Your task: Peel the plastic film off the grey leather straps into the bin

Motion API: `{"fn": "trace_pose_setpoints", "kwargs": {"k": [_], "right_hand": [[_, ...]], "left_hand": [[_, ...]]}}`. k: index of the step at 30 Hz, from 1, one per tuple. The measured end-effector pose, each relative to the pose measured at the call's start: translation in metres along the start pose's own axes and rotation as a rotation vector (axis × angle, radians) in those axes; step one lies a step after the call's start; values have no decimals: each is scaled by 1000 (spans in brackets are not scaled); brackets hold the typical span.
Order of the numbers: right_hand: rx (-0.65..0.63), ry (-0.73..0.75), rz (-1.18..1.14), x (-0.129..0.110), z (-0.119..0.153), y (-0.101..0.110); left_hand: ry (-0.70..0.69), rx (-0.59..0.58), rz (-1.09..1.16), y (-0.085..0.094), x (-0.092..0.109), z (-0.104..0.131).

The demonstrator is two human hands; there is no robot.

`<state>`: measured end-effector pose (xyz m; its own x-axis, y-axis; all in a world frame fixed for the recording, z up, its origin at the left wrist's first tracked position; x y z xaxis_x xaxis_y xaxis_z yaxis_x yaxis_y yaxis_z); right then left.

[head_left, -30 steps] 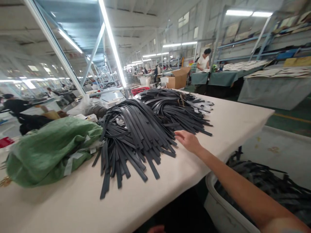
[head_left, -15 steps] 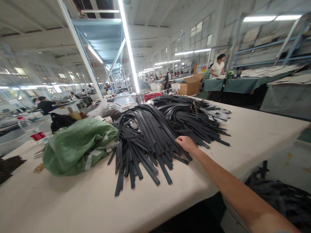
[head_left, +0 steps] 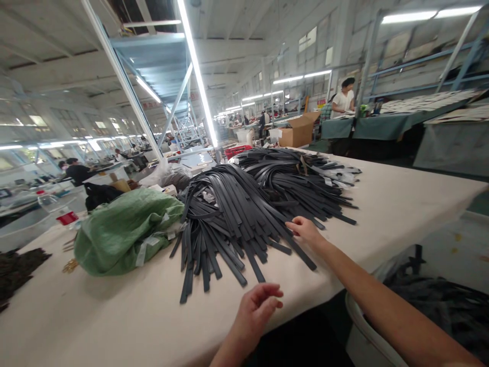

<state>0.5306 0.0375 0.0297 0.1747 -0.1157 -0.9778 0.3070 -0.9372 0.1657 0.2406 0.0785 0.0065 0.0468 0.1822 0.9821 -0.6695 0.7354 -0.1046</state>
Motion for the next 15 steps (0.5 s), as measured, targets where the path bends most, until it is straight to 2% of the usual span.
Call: {"fn": "trace_pose_setpoints", "kwargs": {"k": [3, 5, 7, 9, 11, 13, 15], "right_hand": [[60, 1, -64, -15, 1, 11], [24, 2, -108, -26, 19, 13], [-63, 16, -126, -35, 50, 14], [-200, 41, -94, -36, 89, 17], [-395, 36, -32, -25, 132, 24], [-647, -65, -8, -2, 176, 38], [-852, -168, 44, 30, 212, 59]], "left_hand": [[40, 11, 59, -20, 14, -31], [111, 10, 155, -36, 20, -54], [223, 2, 301, -53, 28, -79], [344, 41, 471, -65, 42, -103], [416, 152, 613, -66, 61, -124], [415, 256, 725, -57, 84, -139], [372, 294, 800, -43, 104, -143]]}}
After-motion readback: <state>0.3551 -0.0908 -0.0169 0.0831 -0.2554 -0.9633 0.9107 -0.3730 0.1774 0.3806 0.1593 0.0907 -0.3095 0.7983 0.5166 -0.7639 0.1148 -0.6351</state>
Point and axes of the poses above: each hand's wrist, its own z-axis away from the middle knuckle, its own y-axis out of the back of the hand, x = y × z, the point moved 5 cm from there along -z, towards the middle knuckle, and after that the axes turned 15 degrees about x, right-handed, at the moved point
